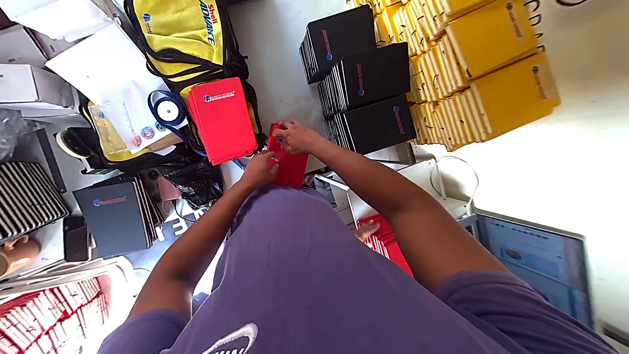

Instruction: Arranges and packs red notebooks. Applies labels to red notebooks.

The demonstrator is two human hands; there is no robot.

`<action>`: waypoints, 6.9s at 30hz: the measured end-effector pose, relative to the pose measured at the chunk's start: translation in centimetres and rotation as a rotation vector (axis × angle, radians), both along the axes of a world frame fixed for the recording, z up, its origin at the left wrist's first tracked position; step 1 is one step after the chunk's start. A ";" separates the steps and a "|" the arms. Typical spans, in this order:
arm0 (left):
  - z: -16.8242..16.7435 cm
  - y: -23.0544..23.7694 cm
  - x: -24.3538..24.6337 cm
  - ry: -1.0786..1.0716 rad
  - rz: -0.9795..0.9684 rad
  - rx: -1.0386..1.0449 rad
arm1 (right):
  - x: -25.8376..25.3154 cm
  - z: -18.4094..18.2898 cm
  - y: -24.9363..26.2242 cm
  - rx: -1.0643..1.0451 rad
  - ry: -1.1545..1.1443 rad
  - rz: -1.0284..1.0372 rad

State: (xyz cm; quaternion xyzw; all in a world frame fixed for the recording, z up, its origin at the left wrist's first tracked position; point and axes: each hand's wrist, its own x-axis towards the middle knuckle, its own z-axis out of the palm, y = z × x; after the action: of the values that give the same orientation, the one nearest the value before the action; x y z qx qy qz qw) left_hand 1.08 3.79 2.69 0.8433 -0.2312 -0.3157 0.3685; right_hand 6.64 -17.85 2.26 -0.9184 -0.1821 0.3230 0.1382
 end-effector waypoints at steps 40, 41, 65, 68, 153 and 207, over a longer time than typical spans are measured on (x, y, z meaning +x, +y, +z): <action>-3.4 -4.9 2.3 -0.112 0.199 0.161 | -6.5 -0.7 -3.0 0.213 -0.327 -0.695; -3.5 -5.3 2.5 -0.105 0.221 0.178 | -7.2 -0.5 -3.2 0.223 -0.343 -0.730; -0.8 -8.7 7.5 0.047 0.118 0.049 | -15.9 -2.5 -1.5 0.547 0.123 -1.405; -1.1 -6.6 2.7 0.003 0.219 0.147 | -16.2 -1.5 -0.7 0.441 0.105 -1.305; -2.3 -0.5 -0.4 0.135 0.145 -0.025 | 2.5 -1.8 -0.4 0.192 -0.109 0.157; 4.2 9.8 5.7 -0.154 0.791 0.167 | -4.1 -3.2 -1.9 0.171 -0.207 -0.465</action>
State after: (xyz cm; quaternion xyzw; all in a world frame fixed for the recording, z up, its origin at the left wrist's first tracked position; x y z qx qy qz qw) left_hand 6.81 13.57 6.87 0.9153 0.1104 -0.1036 0.3732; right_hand 2.52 -19.77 -0.92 -0.9486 -0.0062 0.1703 0.2665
